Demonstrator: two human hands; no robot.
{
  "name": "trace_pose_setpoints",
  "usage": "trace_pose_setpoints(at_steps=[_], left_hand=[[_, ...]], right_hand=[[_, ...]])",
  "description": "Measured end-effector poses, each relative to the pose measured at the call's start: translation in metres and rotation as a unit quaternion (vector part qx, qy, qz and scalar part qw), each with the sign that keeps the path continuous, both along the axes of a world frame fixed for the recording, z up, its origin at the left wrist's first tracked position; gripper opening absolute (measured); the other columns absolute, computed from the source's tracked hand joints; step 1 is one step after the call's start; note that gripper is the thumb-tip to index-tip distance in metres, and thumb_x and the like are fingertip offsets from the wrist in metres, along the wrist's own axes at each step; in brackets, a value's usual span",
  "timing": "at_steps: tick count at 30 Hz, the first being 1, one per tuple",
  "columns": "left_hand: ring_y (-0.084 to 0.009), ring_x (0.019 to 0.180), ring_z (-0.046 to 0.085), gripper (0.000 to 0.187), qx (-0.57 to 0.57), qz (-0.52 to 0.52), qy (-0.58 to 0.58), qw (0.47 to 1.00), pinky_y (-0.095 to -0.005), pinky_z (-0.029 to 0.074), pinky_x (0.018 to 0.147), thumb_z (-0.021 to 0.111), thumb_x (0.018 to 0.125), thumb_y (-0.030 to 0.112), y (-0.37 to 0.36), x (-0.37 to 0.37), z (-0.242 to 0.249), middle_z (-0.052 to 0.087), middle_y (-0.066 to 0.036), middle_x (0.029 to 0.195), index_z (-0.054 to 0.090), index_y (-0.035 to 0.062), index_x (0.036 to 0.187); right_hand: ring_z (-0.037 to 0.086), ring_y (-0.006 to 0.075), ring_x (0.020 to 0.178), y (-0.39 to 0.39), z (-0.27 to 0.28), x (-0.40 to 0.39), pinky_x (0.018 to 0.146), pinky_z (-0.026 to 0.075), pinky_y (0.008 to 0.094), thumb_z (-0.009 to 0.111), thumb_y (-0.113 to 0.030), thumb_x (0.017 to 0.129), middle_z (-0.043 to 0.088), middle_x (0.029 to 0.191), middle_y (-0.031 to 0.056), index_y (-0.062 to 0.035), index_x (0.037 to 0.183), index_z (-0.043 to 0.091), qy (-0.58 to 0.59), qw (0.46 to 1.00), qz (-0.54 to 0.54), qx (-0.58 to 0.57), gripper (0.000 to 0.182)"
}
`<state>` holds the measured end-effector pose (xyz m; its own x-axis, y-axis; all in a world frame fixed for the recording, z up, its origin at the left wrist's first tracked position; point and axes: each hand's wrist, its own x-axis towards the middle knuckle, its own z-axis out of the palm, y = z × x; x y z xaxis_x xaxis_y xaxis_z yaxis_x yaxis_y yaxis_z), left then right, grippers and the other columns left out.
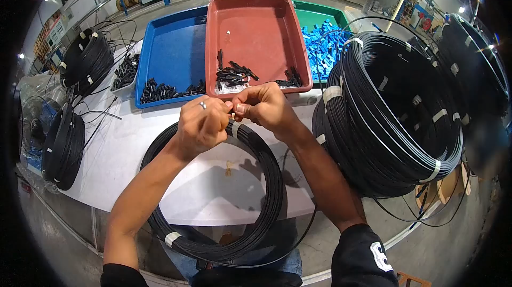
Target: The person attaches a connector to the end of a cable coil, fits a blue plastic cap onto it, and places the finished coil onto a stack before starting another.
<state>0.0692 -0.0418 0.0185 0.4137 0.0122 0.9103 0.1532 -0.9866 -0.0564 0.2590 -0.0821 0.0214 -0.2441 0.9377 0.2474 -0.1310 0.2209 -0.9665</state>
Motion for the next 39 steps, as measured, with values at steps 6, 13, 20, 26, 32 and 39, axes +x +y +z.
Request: trace_pose_setpoints(at_steps=[6, 13, 20, 26, 32, 39], left_hand=[[-0.0159, 0.072, 0.070, 0.035, -0.351, 0.053, -0.047, 0.934, -0.0312, 0.055, 0.058, 0.059, 0.074, -0.020, 0.005, -0.002, 0.007, 0.062, -0.008, 0.070, 0.037, 0.0056, 0.081], [-0.0203, 0.071, 0.071, 0.035, -0.487, 0.031, -0.113, 0.866, -0.0317, 0.054, 0.063, 0.065, 0.073, -0.017, -0.004, 0.008, 0.000, 0.058, -0.010, 0.066, 0.039, 0.0053, 0.082], [-0.0197, 0.066, 0.066, 0.034, -0.244, 0.099, -0.102, 0.959, -0.0341, 0.056, 0.058, 0.059, 0.070, -0.022, -0.016, 0.011, -0.004, 0.063, -0.011, 0.070, 0.039, 0.0057, 0.076], [-0.0234, 0.059, 0.060, 0.026, 0.008, 0.005, 0.004, 1.000, -0.0346, 0.050, 0.057, 0.066, 0.066, -0.012, 0.002, 0.005, 0.007, 0.054, -0.006, 0.068, 0.050, 0.0063, 0.073], [-0.0225, 0.068, 0.070, 0.032, -0.324, 0.037, -0.075, 0.942, -0.0347, 0.055, 0.058, 0.064, 0.076, -0.017, 0.006, 0.002, 0.004, 0.060, -0.009, 0.068, 0.041, 0.0039, 0.083], [-0.0142, 0.072, 0.068, 0.039, -0.576, -0.032, -0.106, 0.810, -0.0292, 0.055, 0.062, 0.065, 0.077, -0.018, 0.012, 0.003, 0.001, 0.060, -0.006, 0.068, 0.035, 0.0061, 0.084]], right_hand=[[0.070, 0.0163, 0.075, 0.004, -0.015, -0.022, 0.068, 0.056, 0.0314, 0.076, 0.006, 0.078, 0.072, 0.086, 0.0118, 0.0036, 0.097, 0.069, -0.078, 0.968, -0.150, 0.186, 0.021], [0.071, 0.0280, 0.069, 0.001, -0.015, -0.023, 0.061, 0.056, 0.0342, 0.075, 0.009, 0.071, 0.070, 0.078, 0.0145, 0.0020, 0.095, 0.071, -0.278, 0.792, -0.285, 0.462, 0.024], [0.071, 0.0145, 0.072, -0.003, -0.014, -0.028, 0.065, 0.056, 0.0252, 0.071, 0.006, 0.083, 0.075, 0.084, 0.0131, 0.0081, 0.093, 0.072, -0.031, 0.964, -0.213, 0.159, 0.010], [0.065, 0.0114, 0.070, -0.001, 0.002, -0.003, 0.068, 0.055, 0.0257, 0.070, -0.005, 0.090, 0.069, 0.075, 0.0057, 0.0069, 0.090, 0.069, 0.043, 0.993, -0.026, -0.102, 0.012], [0.069, 0.0136, 0.076, 0.006, -0.012, -0.014, 0.069, 0.056, 0.0273, 0.075, 0.003, 0.082, 0.072, 0.086, 0.0093, 0.0041, 0.093, 0.068, -0.056, 0.977, -0.137, 0.152, 0.013], [0.071, 0.0281, 0.077, 0.006, -0.017, -0.019, 0.066, 0.057, 0.0342, 0.073, 0.011, 0.072, 0.071, 0.086, 0.0138, 0.0007, 0.095, 0.068, -0.266, 0.806, -0.280, 0.449, 0.026]])
